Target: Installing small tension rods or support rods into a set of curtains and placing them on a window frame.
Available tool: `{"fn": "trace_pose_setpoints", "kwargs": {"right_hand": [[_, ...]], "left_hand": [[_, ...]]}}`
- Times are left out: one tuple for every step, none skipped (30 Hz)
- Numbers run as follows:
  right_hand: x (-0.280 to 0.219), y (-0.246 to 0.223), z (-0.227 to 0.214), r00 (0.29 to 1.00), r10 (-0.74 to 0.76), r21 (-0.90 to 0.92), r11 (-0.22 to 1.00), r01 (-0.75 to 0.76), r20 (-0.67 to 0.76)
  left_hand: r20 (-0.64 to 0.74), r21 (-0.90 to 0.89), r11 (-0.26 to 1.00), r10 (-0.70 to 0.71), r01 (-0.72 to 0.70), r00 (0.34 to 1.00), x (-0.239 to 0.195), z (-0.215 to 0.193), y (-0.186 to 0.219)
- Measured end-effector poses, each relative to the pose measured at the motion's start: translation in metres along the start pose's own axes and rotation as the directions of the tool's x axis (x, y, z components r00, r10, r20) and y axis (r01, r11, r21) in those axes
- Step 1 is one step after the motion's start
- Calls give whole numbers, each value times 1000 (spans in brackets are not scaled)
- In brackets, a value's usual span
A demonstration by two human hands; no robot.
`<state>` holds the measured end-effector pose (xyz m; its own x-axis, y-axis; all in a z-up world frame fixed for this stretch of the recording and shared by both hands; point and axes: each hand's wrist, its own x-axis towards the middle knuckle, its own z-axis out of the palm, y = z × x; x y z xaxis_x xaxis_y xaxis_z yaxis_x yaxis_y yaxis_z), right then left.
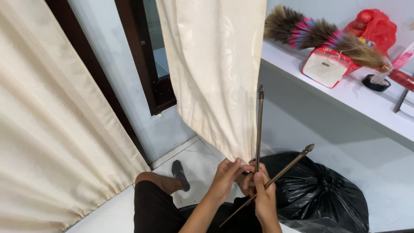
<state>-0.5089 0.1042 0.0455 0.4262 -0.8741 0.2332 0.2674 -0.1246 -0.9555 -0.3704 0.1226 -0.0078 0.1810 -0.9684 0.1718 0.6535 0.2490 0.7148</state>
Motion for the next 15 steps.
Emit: {"fn": "trace_pose_setpoints", "kwargs": {"right_hand": [[-1, 0, -3, 1000, 4, 2, 1000, -4, -1], [-2, 1, -5, 998, 55, 34, 998, -55, -8], [-3, 2, -8, 994, 106, 66, 992, -105, -14], [-3, 0, -12, 994, 111, 68, 992, -109, -16], [-3, -2, -16, 994, 100, 75, 992, -97, -35], [-3, -3, -20, 995, 90, 82, 993, -85, -54], [-3, -2, -29, 994, 94, 83, 993, -89, -53], [-4, 0, -38, 997, 59, 69, 996, -56, -45], [-3, 1, -46, 999, 23, 55, 998, -21, -32], [-1, -2, -59, 999, 26, 55, 998, -24, -28], [-1, -5, -72, 1000, 18, -62, 998, -17, 16], [0, -7, -85, 998, 15, -177, 984, -4, 61], [-1, -19, -91, 998, 21, -179, 984, -8, 66], [-2, -30, -97, 992, 50, -353, 936, -6, 114], [-2, -43, -103, 984, 83, -517, 856, 9, 155]], "left_hand": [[-3, 1, 1000, -3, 3, 1000, -1, -5, -3], [-96, 75, 997, 17, -10, 995, -1, -10, -5], [-186, 150, 989, 41, -13, 982, -2, -15, -8], [-189, 150, 989, 37, -9, 981, -6, -7, 6], [-299, 144, 989, 64, -22, 952, -9, 1, 20], [-405, 140, 989, 92, -37, 910, -13, 8, 34], [-408, 140, 990, 90, -35, 908, -17, 9, 41], [-437, 122, 992, 63, -10, 897, -22, 9, 49], [-465, 104, 994, 39, 11, 884, -27, 9, 57], [-469, 104, 994, 41, 9, 882, -29, 11, 67], [-476, 102, 995, 64, -16, 877, -33, 13, 75], [-483, 101, 994, 86, -42, 871, -36, 15, 84], [-489, 98, 994, 85, -42, 868, -39, 11, 88], [-482, 86, 992, 119, -88, 868, -41, 8, 91], [-471, 71, 988, 153, -135, 869, -42, 5, 95]]}}
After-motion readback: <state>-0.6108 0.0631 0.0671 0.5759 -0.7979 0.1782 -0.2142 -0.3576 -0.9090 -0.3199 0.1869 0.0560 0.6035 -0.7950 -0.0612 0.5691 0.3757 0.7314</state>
